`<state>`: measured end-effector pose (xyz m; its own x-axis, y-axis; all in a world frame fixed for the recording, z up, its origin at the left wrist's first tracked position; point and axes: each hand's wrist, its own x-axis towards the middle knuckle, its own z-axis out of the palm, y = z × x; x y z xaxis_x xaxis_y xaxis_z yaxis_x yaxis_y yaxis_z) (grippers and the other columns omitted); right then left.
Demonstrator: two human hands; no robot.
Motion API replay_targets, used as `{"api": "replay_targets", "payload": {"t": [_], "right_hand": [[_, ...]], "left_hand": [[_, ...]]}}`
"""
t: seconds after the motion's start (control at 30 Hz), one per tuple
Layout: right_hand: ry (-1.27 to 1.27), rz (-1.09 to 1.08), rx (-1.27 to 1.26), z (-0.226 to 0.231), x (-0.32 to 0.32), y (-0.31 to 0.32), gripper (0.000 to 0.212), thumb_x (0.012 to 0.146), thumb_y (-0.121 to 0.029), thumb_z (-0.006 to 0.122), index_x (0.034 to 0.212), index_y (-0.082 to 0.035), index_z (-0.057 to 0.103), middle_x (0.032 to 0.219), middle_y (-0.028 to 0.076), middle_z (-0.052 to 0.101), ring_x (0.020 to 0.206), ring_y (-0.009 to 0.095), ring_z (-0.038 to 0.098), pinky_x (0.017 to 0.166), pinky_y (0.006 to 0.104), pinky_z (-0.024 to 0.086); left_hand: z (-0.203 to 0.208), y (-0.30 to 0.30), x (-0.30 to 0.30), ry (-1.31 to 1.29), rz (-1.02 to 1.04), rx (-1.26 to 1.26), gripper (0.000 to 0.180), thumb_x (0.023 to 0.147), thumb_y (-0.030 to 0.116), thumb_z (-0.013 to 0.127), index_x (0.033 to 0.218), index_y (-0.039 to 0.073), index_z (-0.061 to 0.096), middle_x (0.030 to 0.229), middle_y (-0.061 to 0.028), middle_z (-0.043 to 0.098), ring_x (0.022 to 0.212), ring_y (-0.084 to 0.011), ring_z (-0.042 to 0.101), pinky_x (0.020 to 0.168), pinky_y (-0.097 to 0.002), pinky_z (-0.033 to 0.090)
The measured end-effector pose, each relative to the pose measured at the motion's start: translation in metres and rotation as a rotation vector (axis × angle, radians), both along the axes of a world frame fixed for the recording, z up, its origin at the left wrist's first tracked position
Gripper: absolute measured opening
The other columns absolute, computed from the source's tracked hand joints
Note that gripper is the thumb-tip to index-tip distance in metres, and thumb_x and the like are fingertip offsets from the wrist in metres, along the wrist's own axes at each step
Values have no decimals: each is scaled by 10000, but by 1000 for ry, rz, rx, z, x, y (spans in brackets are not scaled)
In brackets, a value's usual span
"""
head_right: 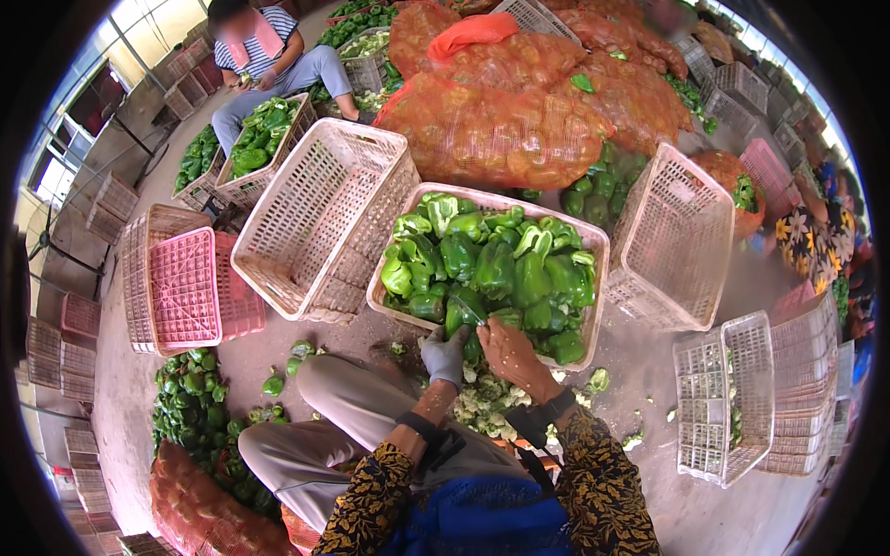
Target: The person trims the stems of green bell peppers using a knife, places the trimmed peppers into a basket, and reaches for more peppers from a large mesh bag on the floor.
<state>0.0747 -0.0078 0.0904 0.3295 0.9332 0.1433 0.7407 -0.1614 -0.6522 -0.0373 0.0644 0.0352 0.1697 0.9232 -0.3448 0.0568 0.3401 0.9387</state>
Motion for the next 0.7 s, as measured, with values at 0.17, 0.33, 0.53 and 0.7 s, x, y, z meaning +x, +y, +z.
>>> {"api": "replay_targets", "payload": {"t": [0.17, 0.33, 0.53, 0.7], "right_hand": [[218, -104, -194, 12, -6, -30, 250, 970, -224, 487, 960, 25, 478, 711, 278, 556, 669, 459, 546, 569, 501, 396], [246, -158, -182, 11, -2, -41, 305, 983, -261, 450, 993, 40, 499, 761, 307, 557, 741, 491, 544, 627, 512, 409], [239, -113, 135, -11, 3, -29, 281, 1007, -227, 404, 1021, 36, 502, 849, 235, 525, 820, 422, 519, 733, 457, 402], [152, 26, -10, -58, -24, -64, 323, 978, -240, 447, 1117, 49, 487, 919, 278, 571, 826, 434, 562, 700, 469, 446]], "left_hand": [[2, -11, 4, 64, -33, 75, 333, 780, 126, 753, 1029, -72, 656, 891, -99, 700, 726, -130, 613, 668, -274, 496], [33, -11, 4, 312, -116, 444, 333, 734, 129, 746, 1019, -27, 675, 855, -165, 689, 725, -257, 655, 684, -334, 508], [54, -5, 8, 353, -121, 734, 290, 715, 165, 748, 934, -15, 686, 839, -182, 657, 740, -328, 638, 685, -371, 503], [50, 15, 10, 178, 14, 682, 293, 732, 169, 758, 915, -40, 667, 800, -174, 637, 721, -248, 620, 669, -339, 486]]}}
